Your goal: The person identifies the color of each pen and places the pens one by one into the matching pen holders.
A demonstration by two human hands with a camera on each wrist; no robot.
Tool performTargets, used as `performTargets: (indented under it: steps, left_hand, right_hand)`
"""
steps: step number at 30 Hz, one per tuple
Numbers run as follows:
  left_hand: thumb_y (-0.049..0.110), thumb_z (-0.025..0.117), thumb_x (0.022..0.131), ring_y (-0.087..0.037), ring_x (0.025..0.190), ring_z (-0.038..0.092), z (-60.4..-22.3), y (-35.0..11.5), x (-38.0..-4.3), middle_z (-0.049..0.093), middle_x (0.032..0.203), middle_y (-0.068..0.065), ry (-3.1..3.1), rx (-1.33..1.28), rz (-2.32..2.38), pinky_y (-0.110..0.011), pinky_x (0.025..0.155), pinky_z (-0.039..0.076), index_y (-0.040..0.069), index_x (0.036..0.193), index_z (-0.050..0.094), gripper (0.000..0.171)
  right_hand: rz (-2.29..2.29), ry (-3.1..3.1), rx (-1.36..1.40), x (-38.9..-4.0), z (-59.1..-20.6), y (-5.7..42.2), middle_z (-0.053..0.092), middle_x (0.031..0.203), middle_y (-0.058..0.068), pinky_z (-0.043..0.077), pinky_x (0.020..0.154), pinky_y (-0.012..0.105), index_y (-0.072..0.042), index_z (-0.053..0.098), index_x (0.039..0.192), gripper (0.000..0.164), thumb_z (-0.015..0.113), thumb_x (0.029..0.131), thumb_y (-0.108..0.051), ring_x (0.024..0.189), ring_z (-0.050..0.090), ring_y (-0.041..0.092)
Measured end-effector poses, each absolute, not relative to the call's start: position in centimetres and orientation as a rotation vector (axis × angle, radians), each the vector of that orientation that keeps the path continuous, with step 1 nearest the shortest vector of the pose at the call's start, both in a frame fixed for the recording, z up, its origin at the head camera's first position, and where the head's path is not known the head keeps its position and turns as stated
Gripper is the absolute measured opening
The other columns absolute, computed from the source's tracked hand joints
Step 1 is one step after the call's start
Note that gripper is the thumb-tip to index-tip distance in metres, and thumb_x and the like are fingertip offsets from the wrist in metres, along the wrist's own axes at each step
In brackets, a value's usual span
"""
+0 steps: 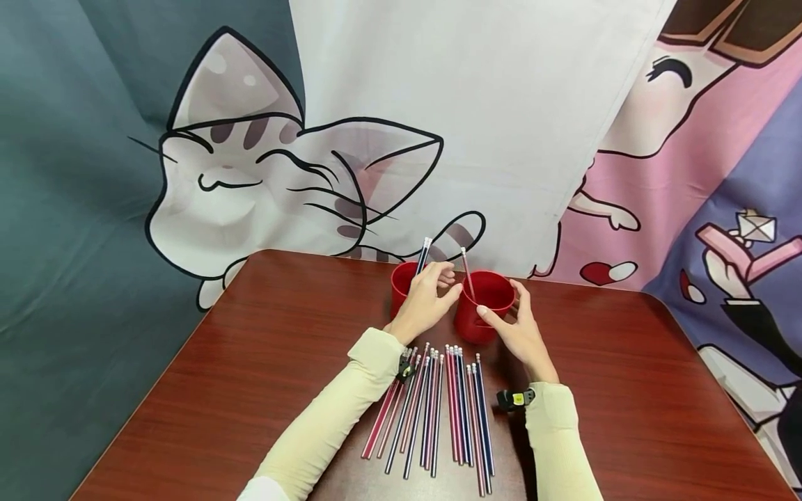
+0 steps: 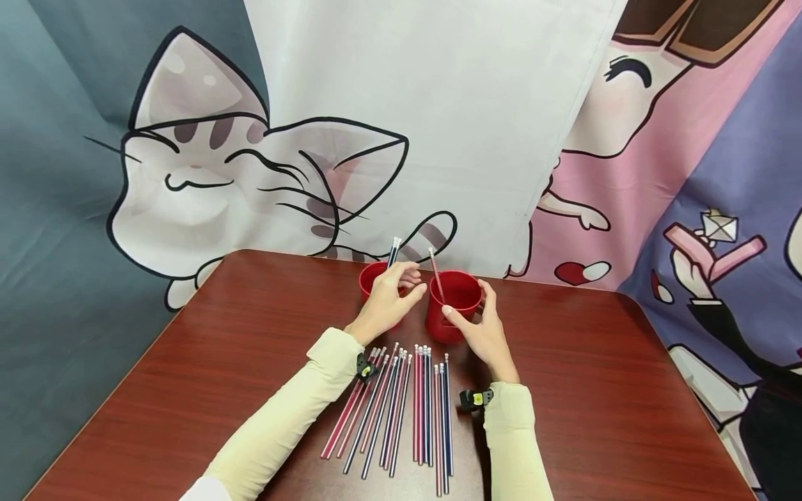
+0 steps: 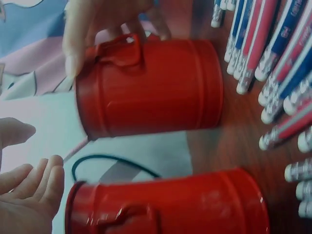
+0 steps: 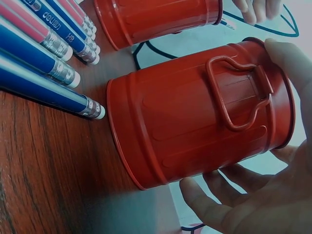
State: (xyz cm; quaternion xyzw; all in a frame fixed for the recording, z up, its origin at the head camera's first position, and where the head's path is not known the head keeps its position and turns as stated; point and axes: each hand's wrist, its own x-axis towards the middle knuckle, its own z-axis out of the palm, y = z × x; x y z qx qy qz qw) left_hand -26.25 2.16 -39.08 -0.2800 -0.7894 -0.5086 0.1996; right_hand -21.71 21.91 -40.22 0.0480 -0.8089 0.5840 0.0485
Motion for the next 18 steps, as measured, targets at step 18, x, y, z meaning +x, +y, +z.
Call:
performTargets:
  steps: [18]
  left_hand:
    - [0.029,0.072,0.078,-0.025,0.102,0.056,-39.1,-4.4,-24.8,0.058,0.115,-0.008,-2.159,-0.402,-1.577,-0.038,0.084,0.049,0.013,0.119,0.055,0.047]
  right_hand:
    - [1.809,-2.463,0.140,-21.8,-40.7,22.1,0.032,0.137,0.016,0.038,0.095,0.050,-0.016,0.018,0.142,0.079,0.068,0.082,-0.027,0.123,0.033,0.036]
